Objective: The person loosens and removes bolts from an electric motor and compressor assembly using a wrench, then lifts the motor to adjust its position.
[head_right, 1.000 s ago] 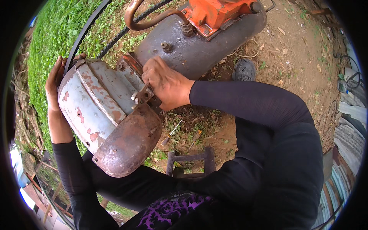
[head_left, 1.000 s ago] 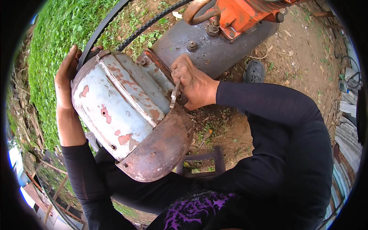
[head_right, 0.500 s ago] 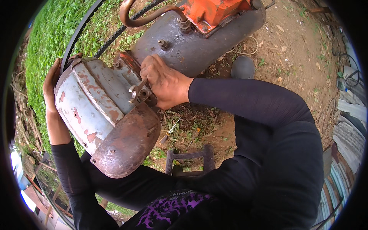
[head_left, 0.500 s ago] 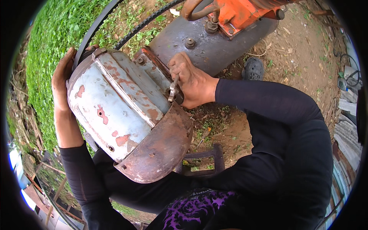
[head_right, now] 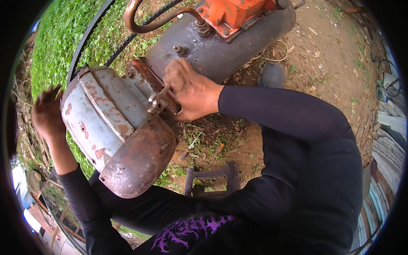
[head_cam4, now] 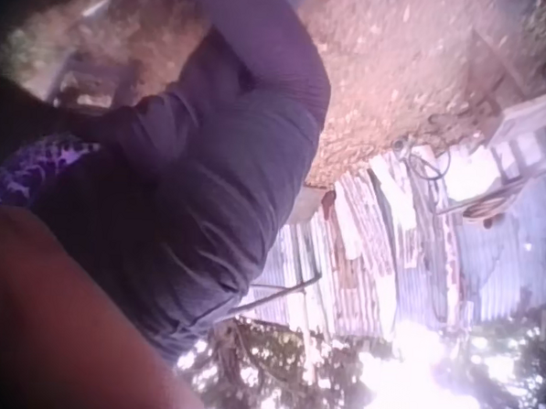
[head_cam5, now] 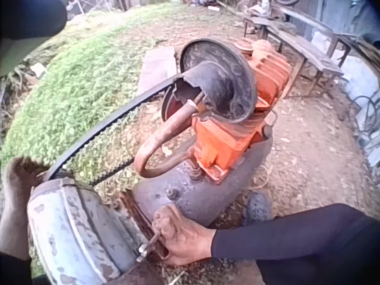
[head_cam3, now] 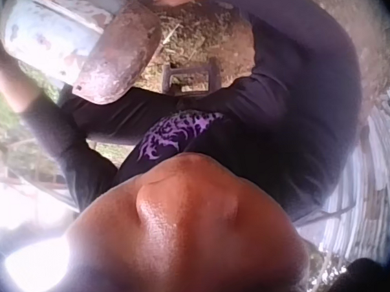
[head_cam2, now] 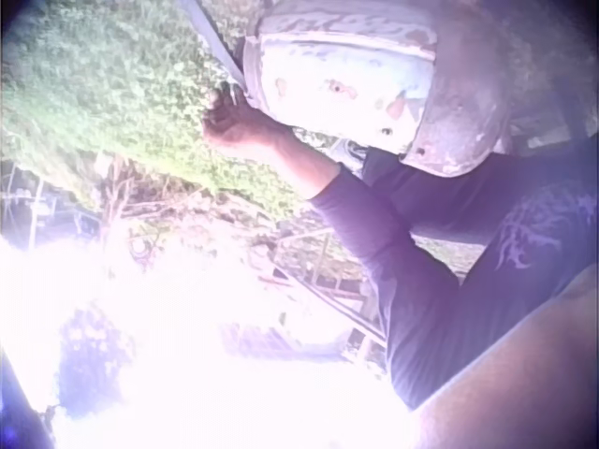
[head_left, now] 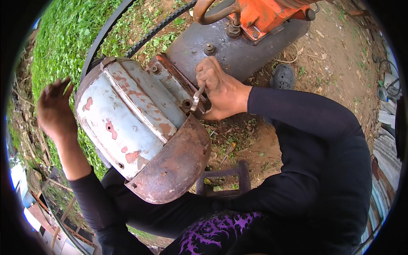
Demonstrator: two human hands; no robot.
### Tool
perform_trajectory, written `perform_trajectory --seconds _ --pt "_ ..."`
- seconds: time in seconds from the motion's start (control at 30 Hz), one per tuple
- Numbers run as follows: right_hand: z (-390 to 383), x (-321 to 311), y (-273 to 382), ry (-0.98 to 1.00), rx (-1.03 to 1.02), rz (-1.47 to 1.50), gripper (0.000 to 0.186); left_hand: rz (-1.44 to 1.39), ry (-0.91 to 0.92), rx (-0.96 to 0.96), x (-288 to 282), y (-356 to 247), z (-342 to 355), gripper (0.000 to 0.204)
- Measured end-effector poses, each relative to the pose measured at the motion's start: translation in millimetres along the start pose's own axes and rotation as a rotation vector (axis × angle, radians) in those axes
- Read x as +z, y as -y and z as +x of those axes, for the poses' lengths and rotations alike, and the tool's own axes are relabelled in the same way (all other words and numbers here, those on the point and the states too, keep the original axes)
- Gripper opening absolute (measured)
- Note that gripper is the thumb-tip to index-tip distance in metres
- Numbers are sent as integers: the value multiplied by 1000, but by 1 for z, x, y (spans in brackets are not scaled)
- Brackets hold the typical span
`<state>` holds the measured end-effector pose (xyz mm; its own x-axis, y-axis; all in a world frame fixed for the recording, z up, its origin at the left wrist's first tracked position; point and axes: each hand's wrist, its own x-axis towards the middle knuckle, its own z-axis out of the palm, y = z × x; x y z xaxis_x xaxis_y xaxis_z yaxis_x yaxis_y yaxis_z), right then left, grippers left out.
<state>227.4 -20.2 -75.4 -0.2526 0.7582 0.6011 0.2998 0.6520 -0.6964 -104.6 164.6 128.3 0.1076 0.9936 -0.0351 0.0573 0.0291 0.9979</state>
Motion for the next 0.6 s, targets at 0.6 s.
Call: perform_trajectory --seconds 0.6 --pt "-2 -28 11 132 299 64 58 371 -38 -354 164 148 -307 22"
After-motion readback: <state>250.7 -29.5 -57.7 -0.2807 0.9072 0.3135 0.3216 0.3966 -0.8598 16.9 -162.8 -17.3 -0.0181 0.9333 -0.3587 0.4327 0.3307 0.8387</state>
